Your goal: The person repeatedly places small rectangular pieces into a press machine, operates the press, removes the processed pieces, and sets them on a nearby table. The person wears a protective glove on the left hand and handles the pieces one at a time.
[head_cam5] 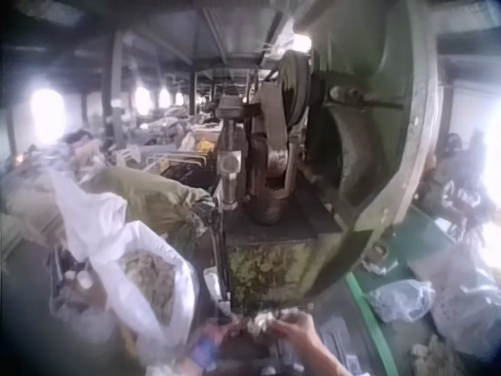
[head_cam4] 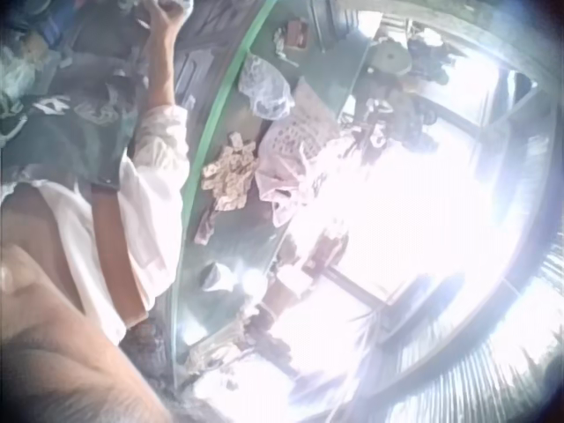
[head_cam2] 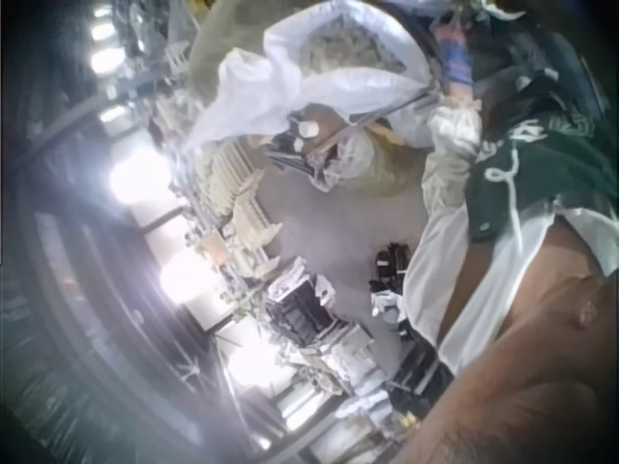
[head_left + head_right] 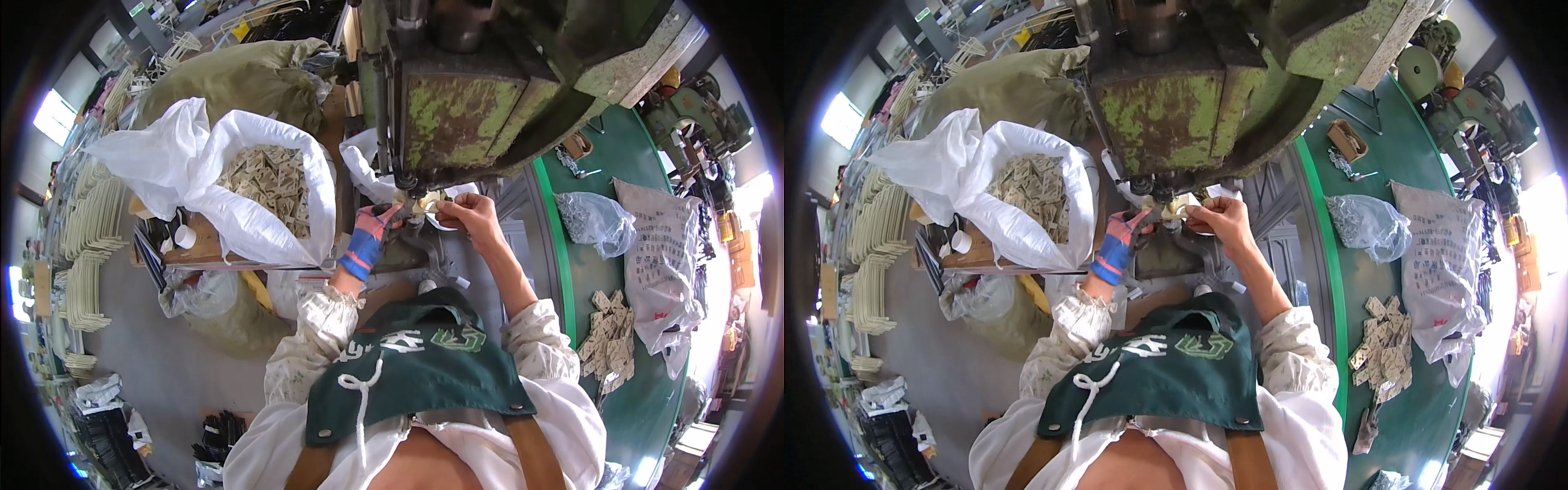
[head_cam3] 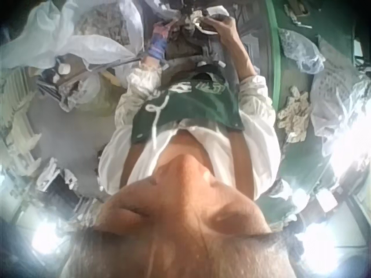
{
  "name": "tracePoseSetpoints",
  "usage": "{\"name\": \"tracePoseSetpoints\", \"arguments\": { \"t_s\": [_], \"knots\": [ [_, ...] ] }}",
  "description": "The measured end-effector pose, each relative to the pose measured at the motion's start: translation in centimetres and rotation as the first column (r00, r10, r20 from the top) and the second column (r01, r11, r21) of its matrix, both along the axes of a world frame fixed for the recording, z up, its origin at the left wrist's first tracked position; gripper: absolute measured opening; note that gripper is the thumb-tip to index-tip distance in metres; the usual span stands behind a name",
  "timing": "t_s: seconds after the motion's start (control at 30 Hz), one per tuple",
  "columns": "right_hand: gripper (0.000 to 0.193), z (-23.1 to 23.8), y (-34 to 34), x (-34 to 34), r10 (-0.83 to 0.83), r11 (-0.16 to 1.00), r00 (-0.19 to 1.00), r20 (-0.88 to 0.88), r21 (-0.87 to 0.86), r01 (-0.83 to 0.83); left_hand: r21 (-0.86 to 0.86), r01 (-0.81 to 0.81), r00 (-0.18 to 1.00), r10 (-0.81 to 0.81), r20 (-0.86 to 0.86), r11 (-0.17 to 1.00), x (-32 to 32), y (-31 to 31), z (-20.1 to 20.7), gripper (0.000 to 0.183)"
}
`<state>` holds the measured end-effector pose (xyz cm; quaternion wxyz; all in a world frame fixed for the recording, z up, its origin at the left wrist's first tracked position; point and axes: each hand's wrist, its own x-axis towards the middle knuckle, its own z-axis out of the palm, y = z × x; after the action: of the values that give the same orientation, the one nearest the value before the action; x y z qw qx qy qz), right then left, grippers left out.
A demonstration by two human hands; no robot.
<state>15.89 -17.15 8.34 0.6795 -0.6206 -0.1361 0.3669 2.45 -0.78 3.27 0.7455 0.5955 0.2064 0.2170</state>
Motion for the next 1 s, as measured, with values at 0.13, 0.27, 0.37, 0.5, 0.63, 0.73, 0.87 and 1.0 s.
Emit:
{"name": "tracePoseSetpoints", "arguments": {
  "t_s": [0.13, 0.27, 0.37, 0.5, 0.63, 0.73, 0.87, 1.0],
  "knots": [
    [0.016, 2.0, -0.1, 0.0, 0.004, 1.000, 0.997, 0.071, 0.030, -0.006, 0.071, 0.124, 0.992, -0.121, -0.039, 0.990, -0.1, 0.5, -0.4, 0.020],
    [0.018, 1.1, 0.2, 0.8, 0.044, 0.998, 0.992, 0.115, -0.045, -0.039, 0.174, 0.208, 0.974, -0.188, -0.124, 0.963, 0.4, 0.9, -0.5, 0.027],
    [0.021, 0.3, -0.1, 0.8, 0.059, 0.997, 0.991, 0.122, -0.047, -0.053, -0.021, 0.247, 0.969, -0.247, 0.008, 0.969, 0.3, 0.2, -1.9, 0.025],
    [0.022, -0.7, 0.0, 1.0, 0.057, 0.997, 0.997, 0.046, -0.053, -0.054, -0.371, 0.412, 0.911, -0.365, 0.194, 0.832, 0.3, 1.5, -4.9, 0.033],
    [0.014, -0.3, 0.2, 0.9, 0.010, 1.000, 0.999, 0.037, -0.023, -0.009, 0.117, 0.299, 0.954, -0.300, -0.007, 0.947, -0.4, 1.2, -4.1, 0.035],
    [0.013, -0.2, 0.3, 0.8, 0.015, 0.999, 0.999, 0.030, -0.032, -0.014, 0.630, 0.171, 0.973, -0.229, 0.010, 0.757, -0.9, 1.4, -4.5, 0.035],
    [0.022, -0.7, 0.0, 1.5, 0.101, 0.993, 0.995, 0.019, -0.057, -0.100, 0.347, 0.247, 0.962, -0.272, 0.025, 0.905, -0.7, 0.8, -3.1, 0.040],
    [0.013, -0.2, 0.2, 1.0, 0.039, 0.999, 0.999, 0.011, -0.022, -0.039, 0.545, 0.177, 0.968, -0.244, 0.052, 0.820, -0.7, 1.1, -4.0, 0.041]
  ]
}}
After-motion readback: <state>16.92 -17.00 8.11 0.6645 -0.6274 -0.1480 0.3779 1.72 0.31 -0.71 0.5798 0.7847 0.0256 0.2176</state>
